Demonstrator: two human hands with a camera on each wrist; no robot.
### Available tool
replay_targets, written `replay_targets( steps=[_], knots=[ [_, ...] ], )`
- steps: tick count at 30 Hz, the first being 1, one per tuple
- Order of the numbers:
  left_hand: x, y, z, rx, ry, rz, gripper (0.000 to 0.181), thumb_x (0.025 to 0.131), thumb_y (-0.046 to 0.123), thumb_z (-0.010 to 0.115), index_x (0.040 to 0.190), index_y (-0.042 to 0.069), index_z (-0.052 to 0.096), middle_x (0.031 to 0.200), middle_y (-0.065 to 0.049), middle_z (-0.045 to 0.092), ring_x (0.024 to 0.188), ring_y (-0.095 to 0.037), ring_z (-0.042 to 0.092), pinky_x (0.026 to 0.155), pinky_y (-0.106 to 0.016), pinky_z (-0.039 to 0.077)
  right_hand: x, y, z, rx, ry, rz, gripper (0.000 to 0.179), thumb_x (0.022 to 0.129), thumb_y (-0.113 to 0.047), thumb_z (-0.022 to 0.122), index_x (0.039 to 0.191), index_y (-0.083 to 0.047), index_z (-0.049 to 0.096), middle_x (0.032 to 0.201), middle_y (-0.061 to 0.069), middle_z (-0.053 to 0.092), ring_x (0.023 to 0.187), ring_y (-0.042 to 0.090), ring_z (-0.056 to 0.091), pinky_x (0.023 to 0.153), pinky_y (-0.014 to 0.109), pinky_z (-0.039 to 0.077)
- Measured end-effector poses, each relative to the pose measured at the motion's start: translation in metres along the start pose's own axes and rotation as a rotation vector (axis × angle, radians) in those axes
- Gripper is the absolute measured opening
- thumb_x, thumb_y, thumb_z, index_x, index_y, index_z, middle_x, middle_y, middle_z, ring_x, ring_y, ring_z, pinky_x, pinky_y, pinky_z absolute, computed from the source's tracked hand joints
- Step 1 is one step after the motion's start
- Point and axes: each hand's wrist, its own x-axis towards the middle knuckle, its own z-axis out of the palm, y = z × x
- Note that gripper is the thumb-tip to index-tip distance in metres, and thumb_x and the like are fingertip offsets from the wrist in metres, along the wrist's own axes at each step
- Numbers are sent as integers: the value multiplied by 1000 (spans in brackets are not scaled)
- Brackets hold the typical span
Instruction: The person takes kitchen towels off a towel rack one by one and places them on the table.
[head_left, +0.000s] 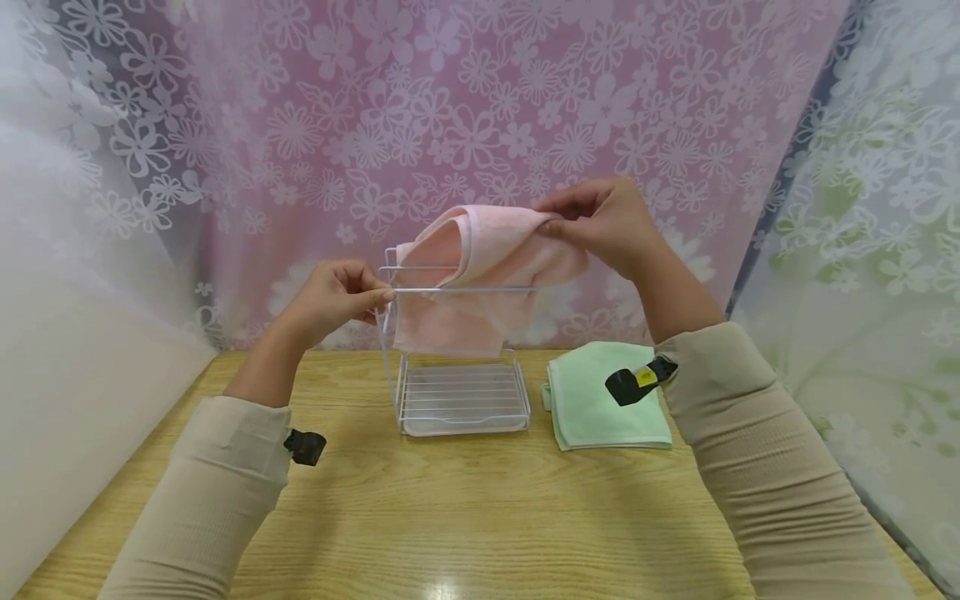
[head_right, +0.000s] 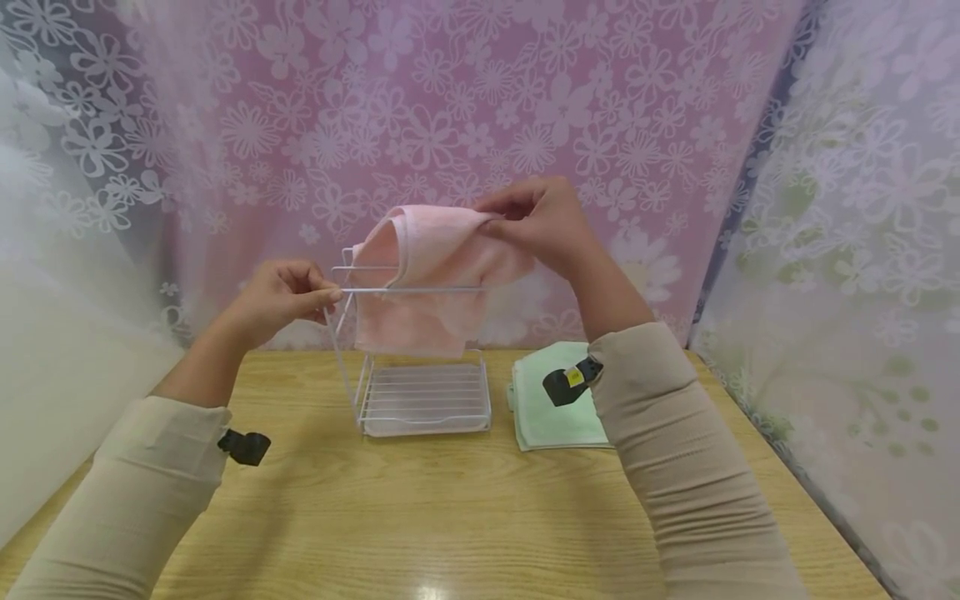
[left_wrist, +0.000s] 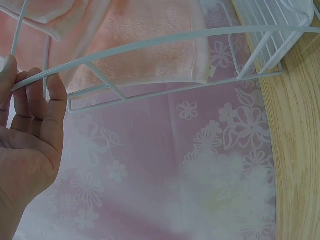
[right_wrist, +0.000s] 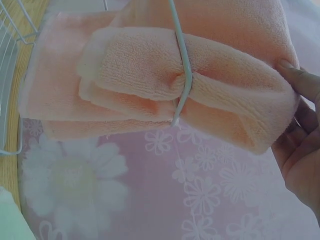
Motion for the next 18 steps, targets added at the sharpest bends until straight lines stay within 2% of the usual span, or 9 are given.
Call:
replay_targets(
  steps=[12,18],
  knots=[
    [1,-2,0,-5,8,14,21,92,13,69,83,-4,61,80,-10,66,75,-31,64,70,-35,59,-4,1,-4,-20,40,59,21,81,-10,81,99,-1,77,87,-2,72,78,16,63,65,19,54],
    [0,-1,0,-2,9,14,21,92,13,69,84,-4,61,80,-9,66,74,-30,64,70,-35,59,-4,4,-6,30,92,56,16,80,-7,81,95,-4,78,86,-3,73,78,16,65,68,19,55]
  ],
)
